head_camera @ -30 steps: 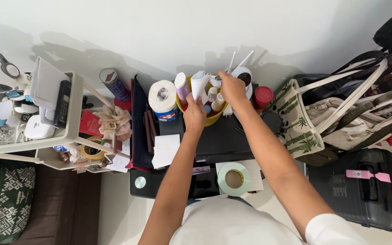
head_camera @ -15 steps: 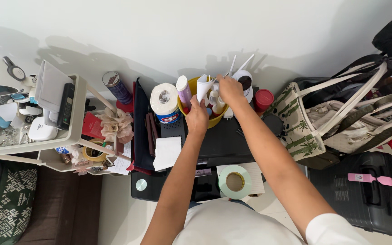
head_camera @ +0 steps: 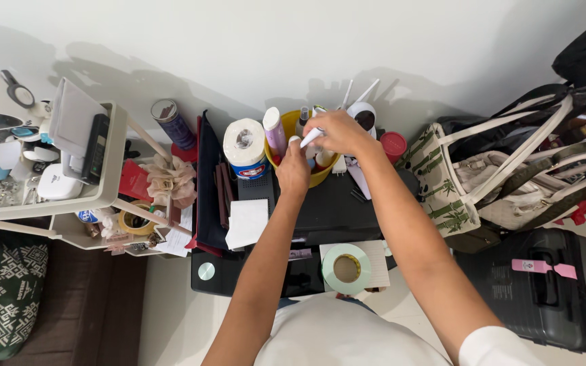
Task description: The person organizes various items on a cluttered desk, including placing markers into a yellow container, folding a white paper, and arranging a roll of tape. They also briefly handle a small metallic object before returning to the desk.
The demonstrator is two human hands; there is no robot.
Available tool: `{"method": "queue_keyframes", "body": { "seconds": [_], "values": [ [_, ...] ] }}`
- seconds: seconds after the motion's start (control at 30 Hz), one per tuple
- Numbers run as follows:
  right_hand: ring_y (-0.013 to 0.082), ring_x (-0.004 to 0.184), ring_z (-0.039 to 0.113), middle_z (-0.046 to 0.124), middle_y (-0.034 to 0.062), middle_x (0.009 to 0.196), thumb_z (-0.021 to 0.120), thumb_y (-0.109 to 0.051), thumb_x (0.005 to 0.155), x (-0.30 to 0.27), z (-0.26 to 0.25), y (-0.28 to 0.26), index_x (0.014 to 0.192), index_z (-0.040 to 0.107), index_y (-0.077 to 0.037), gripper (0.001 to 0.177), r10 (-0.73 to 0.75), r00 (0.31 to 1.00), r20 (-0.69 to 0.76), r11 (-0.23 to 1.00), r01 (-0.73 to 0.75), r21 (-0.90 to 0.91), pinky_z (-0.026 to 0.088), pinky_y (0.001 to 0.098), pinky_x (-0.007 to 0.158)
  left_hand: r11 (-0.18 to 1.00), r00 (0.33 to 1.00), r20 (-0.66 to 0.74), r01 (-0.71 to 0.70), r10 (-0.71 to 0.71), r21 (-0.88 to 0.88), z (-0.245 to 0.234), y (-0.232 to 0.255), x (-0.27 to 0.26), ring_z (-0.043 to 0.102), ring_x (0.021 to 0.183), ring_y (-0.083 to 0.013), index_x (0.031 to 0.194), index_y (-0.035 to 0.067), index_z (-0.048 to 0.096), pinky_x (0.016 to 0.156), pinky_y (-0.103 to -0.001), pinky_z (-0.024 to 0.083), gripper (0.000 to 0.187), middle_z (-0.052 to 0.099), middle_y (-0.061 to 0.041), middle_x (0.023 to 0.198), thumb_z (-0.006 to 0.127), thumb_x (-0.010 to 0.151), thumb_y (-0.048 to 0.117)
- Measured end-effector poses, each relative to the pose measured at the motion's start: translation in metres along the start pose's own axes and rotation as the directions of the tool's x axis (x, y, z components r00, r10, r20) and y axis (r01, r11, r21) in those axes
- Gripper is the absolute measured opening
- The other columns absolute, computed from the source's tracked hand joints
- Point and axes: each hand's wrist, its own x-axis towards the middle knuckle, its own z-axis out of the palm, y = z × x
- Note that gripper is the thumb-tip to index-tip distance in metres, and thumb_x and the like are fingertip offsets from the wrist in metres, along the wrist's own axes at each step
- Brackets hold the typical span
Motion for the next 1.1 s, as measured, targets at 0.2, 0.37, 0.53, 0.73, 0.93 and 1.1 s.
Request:
{"method": "queue_keyframes", "body": {
  "seconds": [0.2,0.37,0.53,0.73,0.93,1.1],
  "values": [
    [0.0288,0.096,0.067,0.071,0.008,0.1,0.066,0.002,0.087,0.017,-0.015,-0.003,0.105,0.073,-0.012,0.024,-0.019,0.935,-0.355,1.0,0.02,0.0,0.053,0.041,0.082,0.987,0.989,0.068,0.135,-0.129,-0.085,-0.007,0.011,0.003,0.072,0.092,-0.0393,0.148,0.008,0.034,0.079,-0.052,0.055,0.066,0.075,-0.016,0.106,0.063,0.097,0.039],
    [0.0284,0.1,0.065,0.07,0.0048,0.098,0.062,0.009,0.083,0.052,-0.016,0.005,0.101,0.075,-0.014,0.032,-0.175,0.898,-0.404,0.975,0.102,-0.197,0.052,0.041,0.086,0.998,0.997,0.033,0.063,-0.063,0.013,-0.004,0.01,0.004,0.071,0.089,-0.0412,0.149,0.006,0.033,0.076,-0.052,0.056,0.071,0.069,-0.022,0.122,0.066,0.095,0.04],
    [0.0261,0.105,0.061,0.068,0.0022,0.097,0.067,0.006,0.079,0.09,-0.006,0.008,0.092,0.078,-0.02,0.031,-0.183,0.98,-0.08,0.884,0.129,-0.448,0.046,0.0441,0.094,0.997,0.997,0.042,0.065,-0.066,0.032,0.0,0.006,0.005,0.072,0.091,-0.0406,0.148,0.008,0.039,0.078,-0.052,0.057,0.066,0.071,-0.02,0.12,0.065,0.096,0.039],
    [0.0266,0.111,0.058,0.067,0.0023,0.104,0.067,0.003,0.08,0.121,0.02,0.012,0.096,0.078,-0.024,0.034,-0.003,0.996,0.093,0.862,0.05,-0.505,0.042,0.0509,0.096,0.998,1.0,0.001,0.029,-0.029,0.056,0.003,0.006,0.004,0.071,0.094,-0.0399,0.146,0.007,0.039,0.077,-0.05,0.057,0.066,0.07,-0.021,0.122,0.065,0.095,0.039],
    [0.0301,0.113,0.057,0.066,0.0042,0.109,0.062,0.005,0.086,0.127,0.04,0.022,0.102,0.076,-0.023,0.035,-0.006,1.0,0.028,0.94,0.015,-0.34,0.048,0.045,0.093,0.992,0.992,0.09,0.081,-0.089,0.093,0.001,0.008,0.004,0.07,0.101,-0.0389,0.148,0.009,0.039,0.082,-0.049,0.056,0.067,0.07,-0.019,0.121,0.064,0.096,0.043],
    [0.0305,0.102,0.064,0.07,0.0066,0.099,0.062,0.005,0.084,0.128,0.03,0.029,0.103,0.076,-0.02,0.034,0.028,0.999,0.02,0.977,-0.024,-0.214,0.052,0.0429,0.086,0.99,0.989,0.108,0.092,-0.104,0.106,0.001,0.008,0.005,0.069,0.102,-0.0386,0.147,0.009,0.04,0.083,-0.049,0.056,0.066,0.07,-0.02,0.12,0.062,0.097,0.045]
  ]
}}
